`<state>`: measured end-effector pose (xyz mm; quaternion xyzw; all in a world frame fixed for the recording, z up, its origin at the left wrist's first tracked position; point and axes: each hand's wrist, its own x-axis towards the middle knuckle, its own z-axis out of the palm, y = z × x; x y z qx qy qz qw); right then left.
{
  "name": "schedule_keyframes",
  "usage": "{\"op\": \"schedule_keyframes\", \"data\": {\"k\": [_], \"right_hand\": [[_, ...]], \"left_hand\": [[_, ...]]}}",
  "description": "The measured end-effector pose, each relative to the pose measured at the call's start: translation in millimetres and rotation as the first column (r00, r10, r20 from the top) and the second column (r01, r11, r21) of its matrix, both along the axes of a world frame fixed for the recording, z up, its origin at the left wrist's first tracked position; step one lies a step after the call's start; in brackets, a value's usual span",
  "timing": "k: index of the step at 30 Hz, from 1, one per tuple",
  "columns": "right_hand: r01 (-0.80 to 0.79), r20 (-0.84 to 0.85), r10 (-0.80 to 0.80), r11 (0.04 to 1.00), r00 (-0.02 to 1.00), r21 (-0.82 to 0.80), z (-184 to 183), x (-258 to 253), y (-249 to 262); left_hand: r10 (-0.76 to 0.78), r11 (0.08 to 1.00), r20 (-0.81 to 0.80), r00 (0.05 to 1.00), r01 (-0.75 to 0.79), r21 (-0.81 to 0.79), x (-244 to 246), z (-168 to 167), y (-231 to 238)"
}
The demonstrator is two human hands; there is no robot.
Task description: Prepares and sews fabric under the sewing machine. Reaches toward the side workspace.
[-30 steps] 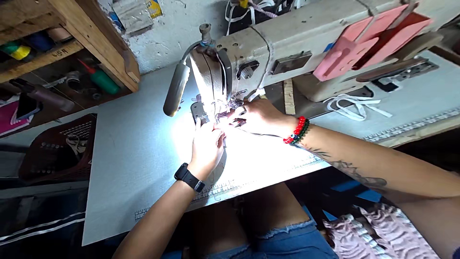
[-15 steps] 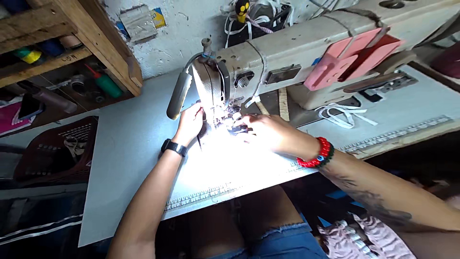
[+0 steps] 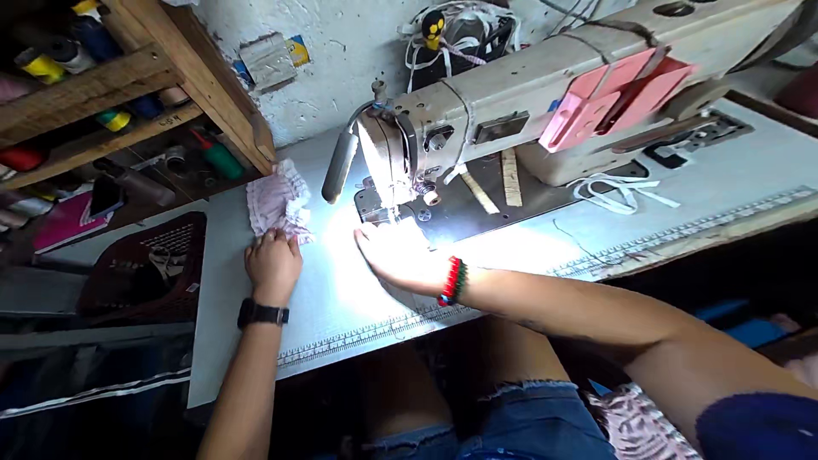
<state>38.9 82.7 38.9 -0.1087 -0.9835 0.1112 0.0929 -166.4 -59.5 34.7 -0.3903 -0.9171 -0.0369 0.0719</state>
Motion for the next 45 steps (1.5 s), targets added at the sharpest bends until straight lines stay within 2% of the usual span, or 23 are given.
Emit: {"op": "schedule_keyframes", "data": {"k": [2, 5, 7, 10, 11, 13, 14, 16, 18, 19, 22, 23, 25, 27, 30, 37, 42, 45], "right_hand": [[-0.007, 0.031, 0.007, 1.0, 0.999, -0.006, 1.2, -29.6, -3.4], [-0.063, -0.042, 0.067, 0.994, 0.997, 0.092, -4.2, -44.0, 0.0], [-0.13, -0.07, 0.132, 0.991, 0.989, 0.042, -0.2, -26.7, 0.9], [-0.352, -0.299, 0.324, 0.935, 0.898, -0.045, -7.1, 9.3, 3.6], [-0.428, -0.334, 0.379, 0.9, 0.863, -0.085, -8.7, 21.4, 5.0], [-0.491, -0.351, 0.423, 0.861, 0.835, -0.131, -11.2, 39.8, 14.0], [-0.474, -0.378, 0.389, 0.865, 0.84, -0.163, -12.3, 46.2, 20.8], [-0.346, -0.341, 0.212, 0.847, 0.916, -0.404, -8.1, 56.2, 35.5], [-0.202, -0.231, 0.055, 0.704, 0.971, -0.681, -2.1, 60.8, 56.6], [-0.167, -0.202, 0.004, 0.586, 0.979, -0.793, -2.6, 63.0, 66.7], [-0.072, -0.096, -0.142, 0.166, 0.985, -0.984, -9.3, 69.0, 81.3], [-0.023, -0.042, -0.183, 0.105, 0.982, -0.994, -8.6, 69.9, 82.5], [0.047, 0.021, -0.259, 0.092, 0.966, -0.995, -2.2, 68.9, 82.8], [0.068, 0.037, -0.34, 0.081, 0.94, -0.994, -0.9, 66.1, 82.3], [-0.05, -0.062, -0.446, 0.039, 0.893, -0.998, -3.6, 66.0, 82.8], [-0.065, -0.073, -0.505, 0.032, 0.86, -0.997, -12.0, 66.5, 83.5], [-0.068, -0.08, -0.514, 0.043, 0.854, -0.997, -10.9, 68.2, 83.3], [-0.05, -0.077, -0.486, 0.068, 0.871, -0.996, -8.4, 72.1, 85.0]], "left_hand": [[-0.005, 1.0, -0.02, 1.0, 0.005, 0.013, 23.1, -1.8, -24.1], [-0.077, 0.997, -0.052, 0.996, 0.078, 0.025, 46.3, -9.7, -52.6], [-0.175, 0.984, -0.002, 0.985, 0.175, 0.029, 58.5, -4.5, -66.2], [-0.4, 0.905, -0.047, 0.915, 0.402, 0.136, 77.2, -5.8, -65.1], [-0.486, 0.858, -0.022, 0.873, 0.482, 0.178, 82.7, -7.2, -58.9], [-0.644, 0.759, 0.167, 0.746, 0.598, 0.256, 89.1, -3.9, -39.8], [-0.692, 0.721, 0.3, 0.657, 0.621, 0.306, 90.4, 0.6, -27.7], [-0.701, 0.702, 0.535, 0.472, 0.589, 0.4, 91.9, 10.9, 0.3], [-0.639, 0.743, 0.699, 0.322, 0.495, 0.452, 89.4, 17.3, 30.1], [-0.604, 0.771, 0.743, 0.288, 0.448, 0.453, 89.2, 18.8, 42.3], [-0.508, 0.841, 0.798, 0.324, 0.386, 0.378, 89.1, 16.1, 66.6], [-0.467, 0.864, 0.818, 0.335, 0.37, 0.342, 89.1, 14.9, 70.6], [-0.442, 0.886, 0.84, 0.314, 0.296, 0.356, 89.2, 10.6, 73.0], [-0.455, 0.89, 0.856, 0.247, 0.157, 0.427, 89.2, 8.2, 68.5], [-0.52, 0.847, 0.828, 0.211, 0.007, 0.531, 87.1, 5.9, 59.3], [-0.582, 0.811, 0.799, 0.149, 0.041, 0.583, 80.0, -1.3, 56.3], [-0.588, 0.809, 0.792, 0.165, 0.087, 0.582, 78.7, -1.1, 55.9], [-0.594, 0.804, 0.794, 0.131, 0.116, 0.583, 76.2, 1.2, 54.8]]}}
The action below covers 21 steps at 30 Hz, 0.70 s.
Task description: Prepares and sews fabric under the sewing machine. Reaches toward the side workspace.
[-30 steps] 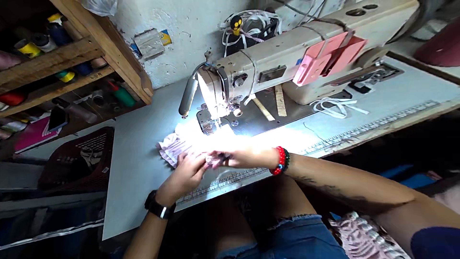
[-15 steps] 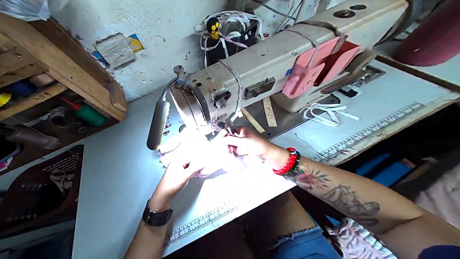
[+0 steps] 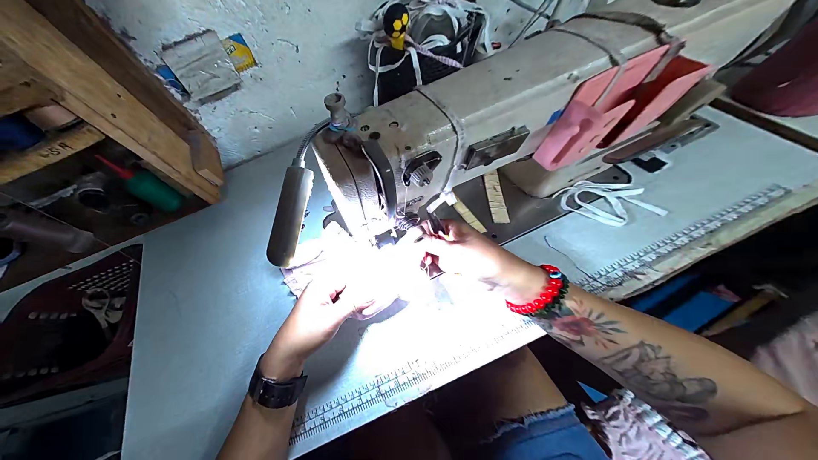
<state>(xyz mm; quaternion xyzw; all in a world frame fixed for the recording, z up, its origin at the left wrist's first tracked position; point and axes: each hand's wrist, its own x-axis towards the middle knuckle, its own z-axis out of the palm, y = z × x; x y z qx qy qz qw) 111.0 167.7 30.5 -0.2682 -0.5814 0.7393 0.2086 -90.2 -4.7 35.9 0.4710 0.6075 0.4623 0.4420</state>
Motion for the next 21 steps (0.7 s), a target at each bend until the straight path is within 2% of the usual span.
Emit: {"op": "schedule_keyframes", "data": {"k": [3, 6, 8, 11, 14, 21], "right_hand": [[0.007, 0.013, -0.007, 1.0, 1.0, 0.029, 0.9, 2.6, 1.3], [0.039, 0.029, -0.038, 0.998, 0.999, -0.054, 0.4, 4.7, 6.5], [0.067, 0.069, -0.062, 0.995, 0.996, -0.077, -2.2, 4.2, 11.0], [0.103, 0.099, -0.101, 0.995, 0.99, -0.012, -3.9, 4.1, 12.8], [0.163, 0.117, -0.164, 0.986, 0.979, 0.017, -2.8, 2.3, 10.4], [0.354, 0.047, -0.351, 0.918, 0.935, -0.178, -4.8, 0.4, 16.7]], "left_hand": [[-0.048, 0.999, -0.02, 0.999, 0.048, 0.001, -6.1, 0.8, -1.4], [-0.054, 0.998, -0.11, 0.992, 0.058, 0.033, -17.4, 1.0, -5.6], [0.001, 1.0, -0.134, 0.991, 0.003, 0.031, -20.8, 5.4, -8.8], [0.095, 0.995, -0.16, 0.983, -0.095, 0.007, -17.0, 4.8, -7.2], [0.125, 0.992, -0.149, 0.981, -0.126, 0.001, -14.9, -0.3, -4.5], [0.068, 0.998, -0.117, 0.991, -0.069, -0.005, -24.1, -3.4, -5.4]]}}
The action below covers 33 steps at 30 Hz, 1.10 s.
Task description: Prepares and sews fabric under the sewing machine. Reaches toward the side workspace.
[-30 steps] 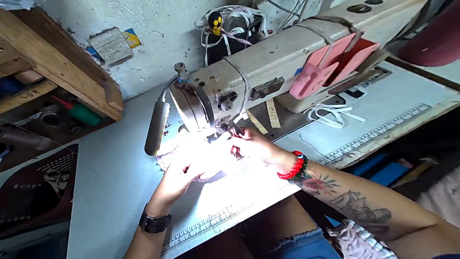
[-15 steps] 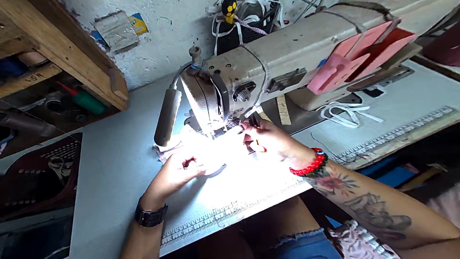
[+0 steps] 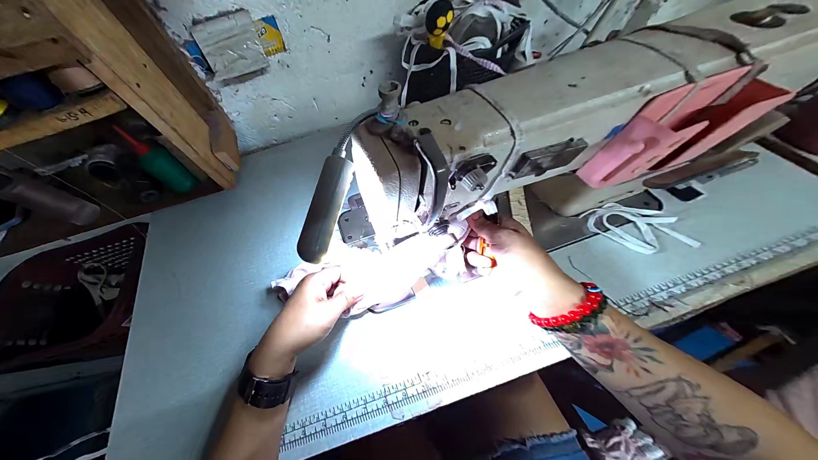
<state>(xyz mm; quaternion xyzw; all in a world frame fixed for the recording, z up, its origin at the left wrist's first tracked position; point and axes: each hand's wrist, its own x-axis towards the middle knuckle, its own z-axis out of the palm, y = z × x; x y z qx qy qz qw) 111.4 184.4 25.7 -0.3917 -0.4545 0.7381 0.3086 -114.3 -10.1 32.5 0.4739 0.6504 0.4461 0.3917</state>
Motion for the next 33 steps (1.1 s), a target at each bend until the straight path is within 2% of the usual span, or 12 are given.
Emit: {"op": "schedule_keyframes", "data": {"k": [10, 12, 14, 18, 19, 21, 23, 26, 28, 29, 31, 33], "right_hand": [[0.028, 0.009, -0.028, 0.999, 1.0, -0.028, -0.1, 1.7, -0.4], [-0.02, 0.032, 0.02, 1.0, 0.999, 0.008, 0.1, 2.4, 0.9], [-0.155, 0.085, 0.147, 0.984, 0.985, 0.093, 1.6, 3.9, 1.1], [-0.483, 0.167, 0.454, 0.803, 0.875, 0.35, 1.0, 14.3, -9.7], [-0.538, 0.177, 0.516, 0.731, 0.838, 0.419, 3.1, 17.7, -14.3], [-0.599, 0.205, 0.6, 0.585, 0.773, 0.547, 14.3, 24.4, -28.4], [-0.577, 0.207, 0.613, 0.5, 0.762, 0.646, 30.8, 33.6, -47.3], [-0.294, 0.031, 0.492, 0.468, 0.87, 0.833, 56.5, 57.6, -63.9], [-0.138, -0.122, 0.462, 0.49, 0.879, 0.861, 71.9, 84.3, -56.9], [-0.13, -0.172, 0.501, 0.512, 0.849, 0.849, 76.5, 100.7, -49.3], [-0.208, -0.229, 0.589, 0.579, 0.775, 0.788, 73.1, 138.7, -35.5], [-0.349, -0.173, 0.623, 0.622, 0.763, 0.701, 58.1, 184.0, -34.0]], "left_hand": [[-0.067, 0.998, 0.003, 0.998, 0.067, 0.014, 0.3, 0.4, -1.5], [-0.077, 0.997, -0.011, 0.997, 0.077, 0.012, 0.2, 1.0, -2.4], [-0.106, 0.994, -0.015, 0.994, 0.106, -0.004, 0.9, 3.6, -3.7], [-0.255, 0.965, 0.035, 0.966, 0.257, -0.048, 16.4, 11.2, -7.2], [-0.257, 0.965, -0.023, 0.966, 0.255, -0.066, 26.0, 14.8, -7.5], [-0.207, 0.978, -0.267, 0.941, 0.189, -0.091, 52.4, 26.2, -6.6], [-0.2, 0.976, -0.432, 0.879, 0.217, -0.012, 82.2, 40.7, -3.7], [-0.185, 0.96, -0.494, 0.849, 0.263, 0.092, 124.8, 67.6, -0.2], [-0.154, 0.94, -0.439, 0.885, 0.268, 0.211, 148.5, 86.2, 3.0], [-0.178, 0.925, -0.366, 0.913, 0.282, 0.255, 158.2, 95.9, 4.7], [-0.239, 0.887, -0.206, 0.949, 0.3, 0.35, 170.5, 106.3, 13.7], [-0.26, 0.861, -0.072, 0.963, 0.265, 0.434, 183.0, 102.5, 30.1]]}}
